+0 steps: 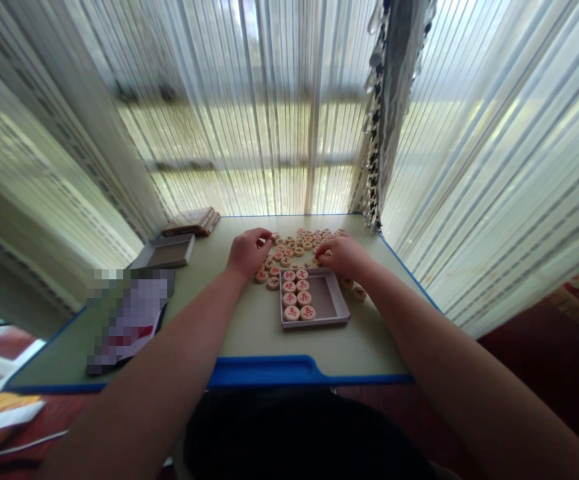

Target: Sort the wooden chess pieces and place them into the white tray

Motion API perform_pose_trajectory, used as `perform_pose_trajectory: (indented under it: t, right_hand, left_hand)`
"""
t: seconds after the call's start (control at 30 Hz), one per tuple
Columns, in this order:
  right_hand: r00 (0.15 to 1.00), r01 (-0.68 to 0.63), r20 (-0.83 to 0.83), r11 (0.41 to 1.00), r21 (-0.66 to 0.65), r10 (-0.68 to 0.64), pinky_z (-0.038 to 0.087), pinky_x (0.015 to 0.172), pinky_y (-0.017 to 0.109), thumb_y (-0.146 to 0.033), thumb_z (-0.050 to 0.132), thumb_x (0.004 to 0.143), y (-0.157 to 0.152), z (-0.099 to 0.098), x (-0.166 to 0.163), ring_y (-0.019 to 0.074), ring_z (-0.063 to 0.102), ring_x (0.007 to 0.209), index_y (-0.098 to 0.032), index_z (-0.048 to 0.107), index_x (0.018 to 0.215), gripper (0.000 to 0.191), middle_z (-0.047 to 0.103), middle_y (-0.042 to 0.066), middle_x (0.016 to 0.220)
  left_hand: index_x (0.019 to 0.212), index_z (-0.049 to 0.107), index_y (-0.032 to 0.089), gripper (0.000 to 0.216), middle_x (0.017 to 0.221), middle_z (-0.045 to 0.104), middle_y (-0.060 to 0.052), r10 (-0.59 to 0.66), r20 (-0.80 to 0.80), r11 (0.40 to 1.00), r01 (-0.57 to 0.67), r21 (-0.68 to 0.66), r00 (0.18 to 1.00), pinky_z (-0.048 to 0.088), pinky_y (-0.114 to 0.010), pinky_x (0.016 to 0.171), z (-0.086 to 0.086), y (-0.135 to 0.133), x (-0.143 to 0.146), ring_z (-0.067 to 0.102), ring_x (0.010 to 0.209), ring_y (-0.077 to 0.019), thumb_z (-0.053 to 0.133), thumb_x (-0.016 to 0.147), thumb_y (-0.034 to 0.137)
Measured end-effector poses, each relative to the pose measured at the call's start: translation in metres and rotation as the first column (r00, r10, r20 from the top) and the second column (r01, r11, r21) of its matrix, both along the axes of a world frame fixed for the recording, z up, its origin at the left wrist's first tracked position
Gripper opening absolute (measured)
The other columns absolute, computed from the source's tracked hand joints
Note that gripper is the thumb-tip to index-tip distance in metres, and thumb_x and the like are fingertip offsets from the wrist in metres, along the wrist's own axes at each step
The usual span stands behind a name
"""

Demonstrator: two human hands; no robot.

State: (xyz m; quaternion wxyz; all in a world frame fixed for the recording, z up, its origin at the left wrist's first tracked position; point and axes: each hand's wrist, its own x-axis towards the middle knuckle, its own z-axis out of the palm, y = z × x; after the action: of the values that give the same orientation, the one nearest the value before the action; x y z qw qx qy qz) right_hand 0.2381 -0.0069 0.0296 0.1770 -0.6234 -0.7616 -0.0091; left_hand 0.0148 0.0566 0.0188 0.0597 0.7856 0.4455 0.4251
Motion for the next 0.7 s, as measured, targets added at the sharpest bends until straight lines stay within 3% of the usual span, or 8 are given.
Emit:
perform_pose_trajectory:
  t: [0.17,0.23,0.33,0.43,0.5,0.57,0.7]
  right_hand:
    - [0.998,0.056,-0.008,0.992,0.114,-0.055,0.039,0.084,0.028,-0.022,0.051,0.076,-0.005,0.001,0.001,0.0187,0.057,0.092,-0.022,0.07,0.092,0.026,0.067,0.006,0.097]
    - [0.995,0.101,0.015,0.99,0.102,-0.103,0.041,0.081,0.027,-0.023,0.05,0.077,-0.008,0.003,0.002,0.019,0.057,0.088,-0.019,0.069,0.095,0.027,0.067,0.008,0.094]
    - [0.993,0.098,0.047,0.989,0.11,-0.104,0.039,0.083,0.03,-0.028,0.051,0.078,-0.011,0.006,0.004,0.0193,0.056,0.085,-0.019,0.07,0.091,0.025,0.067,0.007,0.09]
    - [0.998,0.06,-0.024,0.976,0.211,-0.056,0.039,0.083,0.031,-0.03,0.051,0.08,-0.015,0.009,0.001,0.0199,0.054,0.088,-0.02,0.067,0.099,0.027,0.066,0.007,0.093]
    - [0.996,-0.018,-0.082,0.961,0.277,0.043,0.04,0.083,0.032,-0.032,0.053,0.08,-0.02,0.011,-0.005,0.0202,0.053,0.091,-0.019,0.063,0.108,0.032,0.064,0.007,0.098]
    - [0.98,-0.1,-0.128,0.937,0.336,0.151,0.04,0.083,0.033,-0.034,0.055,0.079,-0.026,0.013,-0.013,0.0199,0.054,0.092,-0.019,0.058,0.114,0.038,0.062,0.008,0.104]
    - [0.956,-0.17,-0.156,0.903,0.395,0.248,0.041,0.084,0.032,-0.034,0.053,0.082,-0.035,0.017,-0.025,0.0189,0.056,0.093,-0.021,0.058,0.114,0.035,0.062,0.009,0.106]
  left_hand:
    - [0.087,0.067,0.018,0.02,0.082,0.069,-0.006,-0.032,-0.026,0.999,0.032,0.021,0.999,0.048,-0.027,0.069,-0.001,-0.002,0.006,0.061,0.066,-0.0152,0.054,0.074,0.028]
    - [0.087,0.067,0.018,0.021,0.083,0.069,-0.006,-0.053,-0.025,0.999,0.054,0.004,0.998,0.048,-0.027,0.069,-0.002,0.0,0.007,0.061,0.066,-0.0154,0.054,0.074,0.028]
    - [0.094,0.065,0.016,0.026,0.083,0.069,-0.007,-0.049,0.06,0.999,0.05,-0.019,0.997,0.05,-0.029,0.07,-0.001,0.0,0.008,0.063,0.068,-0.0161,0.058,0.073,0.03]
    - [0.093,0.065,0.014,0.031,0.083,0.069,-0.008,-0.118,0.206,0.987,0.138,-0.084,0.971,0.051,-0.031,0.074,0.004,-0.007,0.014,0.064,0.073,-0.0174,0.063,0.07,0.034]
    - [0.093,0.064,0.012,0.036,0.086,0.069,-0.01,-0.195,0.405,0.94,0.288,-0.183,0.893,0.052,-0.033,0.073,0.009,-0.016,0.021,0.065,0.076,-0.0184,0.065,0.068,0.038]
    - [0.101,0.06,0.009,0.049,0.087,0.069,-0.01,-0.232,0.611,0.842,0.471,-0.264,0.757,0.054,-0.035,0.073,0.014,-0.025,0.028,0.065,0.075,-0.0183,0.069,0.064,0.039]
    - [0.099,0.063,0.009,0.054,0.086,0.07,-0.01,-0.238,0.727,0.694,0.637,-0.337,0.644,0.054,-0.036,0.073,0.02,-0.038,0.034,0.066,0.074,-0.0183,0.075,0.057,0.041]
